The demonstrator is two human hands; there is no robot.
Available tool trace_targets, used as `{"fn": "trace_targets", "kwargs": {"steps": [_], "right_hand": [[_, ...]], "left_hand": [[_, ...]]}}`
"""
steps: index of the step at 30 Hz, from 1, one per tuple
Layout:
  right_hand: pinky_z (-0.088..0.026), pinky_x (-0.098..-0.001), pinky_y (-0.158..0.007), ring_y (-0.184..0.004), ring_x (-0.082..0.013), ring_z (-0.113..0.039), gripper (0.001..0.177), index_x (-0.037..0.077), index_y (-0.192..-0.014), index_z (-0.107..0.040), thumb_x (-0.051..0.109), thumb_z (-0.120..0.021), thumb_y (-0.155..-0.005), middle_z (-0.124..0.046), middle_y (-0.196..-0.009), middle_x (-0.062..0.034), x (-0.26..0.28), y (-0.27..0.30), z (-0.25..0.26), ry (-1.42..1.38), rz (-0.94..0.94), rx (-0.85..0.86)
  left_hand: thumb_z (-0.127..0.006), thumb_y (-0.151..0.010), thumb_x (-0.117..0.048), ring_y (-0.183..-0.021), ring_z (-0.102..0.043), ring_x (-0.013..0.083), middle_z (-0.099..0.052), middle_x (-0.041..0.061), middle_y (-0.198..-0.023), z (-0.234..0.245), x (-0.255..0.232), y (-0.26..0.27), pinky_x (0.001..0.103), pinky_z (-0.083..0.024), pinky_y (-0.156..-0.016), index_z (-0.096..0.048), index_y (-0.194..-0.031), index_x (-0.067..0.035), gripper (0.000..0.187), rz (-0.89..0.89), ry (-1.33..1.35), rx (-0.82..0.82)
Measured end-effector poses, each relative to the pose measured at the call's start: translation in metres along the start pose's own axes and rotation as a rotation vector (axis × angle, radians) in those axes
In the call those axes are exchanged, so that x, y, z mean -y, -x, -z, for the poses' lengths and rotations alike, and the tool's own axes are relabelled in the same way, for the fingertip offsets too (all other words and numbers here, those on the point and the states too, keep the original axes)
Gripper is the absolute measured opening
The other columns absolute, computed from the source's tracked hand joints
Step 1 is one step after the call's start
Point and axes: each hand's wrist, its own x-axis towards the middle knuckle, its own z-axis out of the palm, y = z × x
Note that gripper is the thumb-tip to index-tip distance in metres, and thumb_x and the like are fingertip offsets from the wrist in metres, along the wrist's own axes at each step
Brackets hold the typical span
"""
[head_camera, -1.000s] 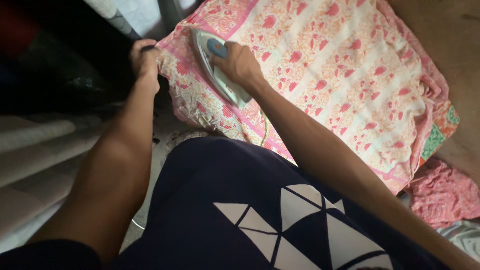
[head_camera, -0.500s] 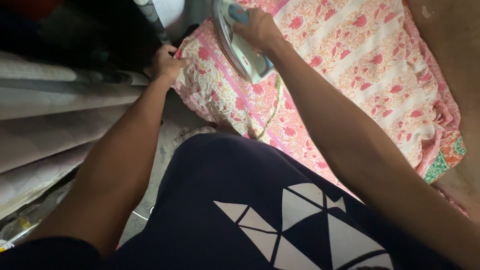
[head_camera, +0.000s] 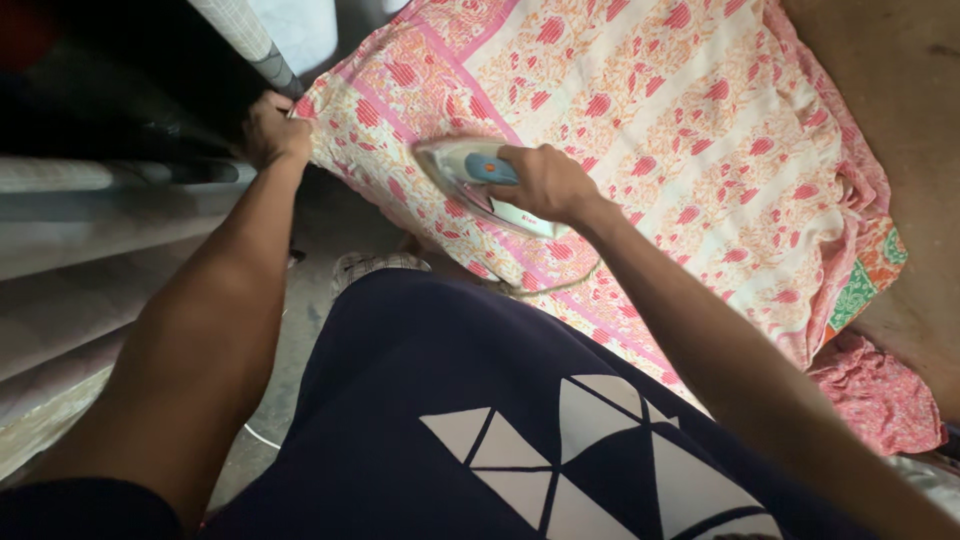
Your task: The person irons a large patterned cloth laid out on a wooden table. They repeatedly smooth the fabric with their hands and use a steam iron to press different sections, adjusting the cloth's position as needed.
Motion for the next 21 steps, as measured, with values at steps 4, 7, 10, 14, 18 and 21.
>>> {"fn": "trace_targets", "kwargs": {"steps": [4, 7, 10, 14, 18, 21], "right_hand": [[-0.059, -0.0445, -0.072, -0.074, -0.0309, -0.076, 0.047, 0.003, -0.113, -0.071, 0.042, -0.074, -0.087, -0.075, -0.09, -0.0226, 0.0, -0.006, -0.018, -0.263, -0.274, -0.204], [-0.06, -0.0418, -0.069, -0.073, -0.0286, -0.077, 0.049, -0.001, -0.108, -0.071, 0.044, -0.073, -0.09, -0.075, -0.088, -0.0235, -0.012, -0.034, -0.02, -0.355, -0.353, -0.344], [-0.06, -0.0406, -0.063, -0.069, -0.0271, -0.076, 0.049, -0.002, -0.108, -0.071, 0.043, -0.074, -0.089, -0.075, -0.085, -0.0228, -0.026, -0.071, -0.007, -0.38, -0.369, -0.432], [-0.06, -0.0388, -0.05, -0.059, -0.0263, -0.075, 0.044, -0.004, -0.106, -0.069, 0.036, -0.073, -0.087, -0.074, -0.082, -0.0203, -0.025, -0.112, 0.017, -0.507, -0.411, -0.51], [-0.057, -0.0386, -0.042, -0.053, -0.0276, -0.071, 0.043, -0.009, -0.103, -0.063, 0.03, -0.073, -0.087, -0.073, -0.08, -0.023, -0.026, -0.135, 0.034, -0.598, -0.462, -0.486], [-0.057, -0.0352, -0.047, -0.055, -0.0231, -0.072, 0.045, -0.01, -0.101, -0.07, 0.034, -0.067, -0.096, -0.075, -0.083, -0.0221, -0.038, -0.136, 0.031, -0.534, -0.315, -0.401]], "left_hand": [[-0.076, -0.086, -0.018, -0.126, -0.055, 0.0342, -0.049, 0.015, -0.139, -0.002, -0.034, 0.031, 0.056, -0.037, -0.105, -0.051, -0.131, -0.007, 0.052, -0.124, -0.134, -0.209], [-0.074, -0.091, -0.025, -0.129, -0.052, 0.0421, -0.039, 0.022, -0.146, -0.021, -0.048, 0.061, 0.056, -0.04, -0.104, -0.039, -0.139, 0.003, 0.066, -0.308, -0.17, -0.243], [-0.069, -0.091, -0.041, -0.126, -0.051, 0.0442, -0.033, 0.027, -0.149, -0.041, -0.061, 0.084, 0.059, -0.042, -0.099, -0.025, -0.148, 0.004, 0.085, -0.138, -0.048, 0.011], [-0.069, -0.087, -0.055, -0.136, -0.048, 0.0398, -0.036, 0.019, -0.155, -0.049, -0.056, 0.094, 0.059, -0.04, -0.106, -0.018, -0.158, -0.01, 0.099, 0.077, 0.067, 0.123], [-0.074, -0.084, -0.06, -0.14, -0.044, 0.0412, -0.033, 0.02, -0.159, -0.058, -0.038, 0.078, 0.06, -0.038, -0.108, -0.014, -0.16, -0.009, 0.11, 0.042, 0.099, 0.155], [-0.082, -0.077, -0.059, -0.141, -0.041, 0.0409, -0.032, 0.022, -0.159, -0.061, -0.026, 0.059, 0.053, -0.039, -0.111, -0.014, -0.159, -0.007, 0.118, 0.047, 0.098, 0.189]]}}
